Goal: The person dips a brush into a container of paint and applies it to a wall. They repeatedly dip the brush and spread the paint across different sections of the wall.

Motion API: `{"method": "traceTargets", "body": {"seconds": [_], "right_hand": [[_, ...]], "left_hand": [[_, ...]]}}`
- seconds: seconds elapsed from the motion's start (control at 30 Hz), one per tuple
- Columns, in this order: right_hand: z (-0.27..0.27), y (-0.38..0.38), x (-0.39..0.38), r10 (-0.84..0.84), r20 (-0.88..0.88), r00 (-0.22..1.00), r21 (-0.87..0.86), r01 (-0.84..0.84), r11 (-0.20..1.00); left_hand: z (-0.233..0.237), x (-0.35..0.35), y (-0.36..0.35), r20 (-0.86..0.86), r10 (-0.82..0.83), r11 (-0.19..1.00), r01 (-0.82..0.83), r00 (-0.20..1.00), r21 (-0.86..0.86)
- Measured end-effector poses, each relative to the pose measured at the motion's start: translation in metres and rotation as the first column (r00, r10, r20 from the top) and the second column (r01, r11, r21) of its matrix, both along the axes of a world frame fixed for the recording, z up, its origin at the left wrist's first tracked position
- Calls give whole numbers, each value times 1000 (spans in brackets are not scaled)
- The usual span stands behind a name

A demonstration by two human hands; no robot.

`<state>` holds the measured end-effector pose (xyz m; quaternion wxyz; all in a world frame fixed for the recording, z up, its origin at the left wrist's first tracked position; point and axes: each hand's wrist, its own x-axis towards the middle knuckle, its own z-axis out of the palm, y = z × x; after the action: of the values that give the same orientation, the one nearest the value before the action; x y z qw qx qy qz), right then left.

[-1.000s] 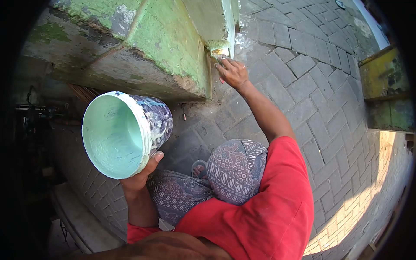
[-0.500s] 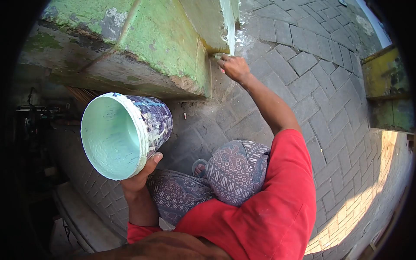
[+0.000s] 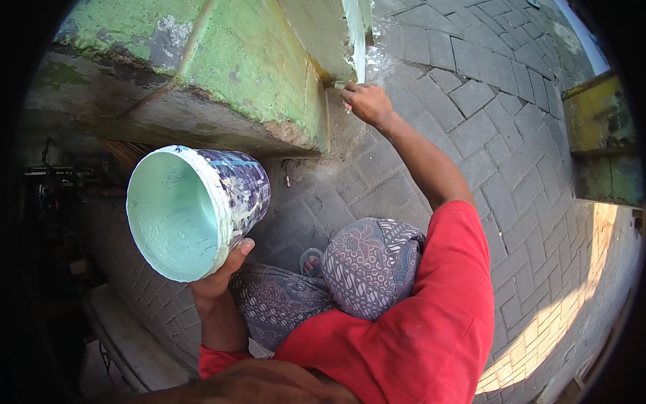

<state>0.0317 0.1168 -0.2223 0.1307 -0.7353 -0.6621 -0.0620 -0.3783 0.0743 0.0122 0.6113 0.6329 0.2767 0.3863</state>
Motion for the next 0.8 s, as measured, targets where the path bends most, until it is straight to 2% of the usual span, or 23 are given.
{"method": "traceTargets", "body": {"seconds": [0.03, 0.07, 0.13, 0.2, 0.27, 0.3, 0.33, 0.4, 0.43, 0.47, 0.53, 0.57, 0.63, 0.67, 0.73, 0.8], "right_hand": [[-4, -6, -3, -13, -5, 1000, 97, 13, 995], [-3, -15, -7, -9, 0, 1000, 94, 9, 996], [-3, -31, -21, -52, -118, 992, 388, 94, 917], [-20, -32, -28, -29, -155, 987, 361, 84, 929], [-37, -23, -26, 59, -105, 993, 101, -49, 994], [-48, -13, -20, 70, -87, 994, 71, -64, 995], [-45, -1, -10, 68, -85, 994, 75, -62, 995], [-22, 15, -2, -45, -81, 996, -50, 41, 998], [-11, 14, -5, -21, -87, 996, 26, 24, 999], [1, 8, -10, -20, -86, 996, 22, 22, 1000], [19, -3, -19, -65, -124, 990, 195, 88, 977], [19, -9, -25, -58, -124, 991, 188, 81, 979], [17, -16, -32, -53, -255, 965, 316, 135, 939], [13, -15, -32, -51, -255, 966, 318, 134, 939], [-6, -11, -29, -29, -176, 984, 54, 39, 998], [-11, 4, -16, -38, -149, 988, 19, 41, 999]], "left_hand": [[-2, -3, 2, -33, 12, 1000, -11, 999, 27], [-4, -5, 3, -62, 28, 998, -24, 998, 54], [-8, -9, 4, -124, 65, 993, -51, 990, 111], [-9, -12, 5, -198, 100, 983, -66, 975, 172], [-8, -11, 5, -262, 122, 970, -59, 957, 237], [-9, -10, 6, -291, 135, 962, -55, 947, 267], [-10, -8, 8, -318, 152, 952, -53, 936, 301], [-7, -1, 6, -278, 163, 947, -71, 947, 314], [-4, 3, 5, -231, 173, 942, -93, 957, 323], [-2, 5, 4, -230, 174, 943, -95, 957, 319], [4, 13, 4, -232, 136, 957, -67, 963, 283], [8, 14, 3, -240, 119, 964, -54, 964, 261], [12, 13, 3, -256, 82, 973, -22, 963, 228], [12, 12, 3, -256, 83, 973, -23, 963, 230], [9, 15, 6, -261, 82, 970, -16, 962, 242], [6, 14, 7, -265, 79, 967, -9, 961, 254]]}}
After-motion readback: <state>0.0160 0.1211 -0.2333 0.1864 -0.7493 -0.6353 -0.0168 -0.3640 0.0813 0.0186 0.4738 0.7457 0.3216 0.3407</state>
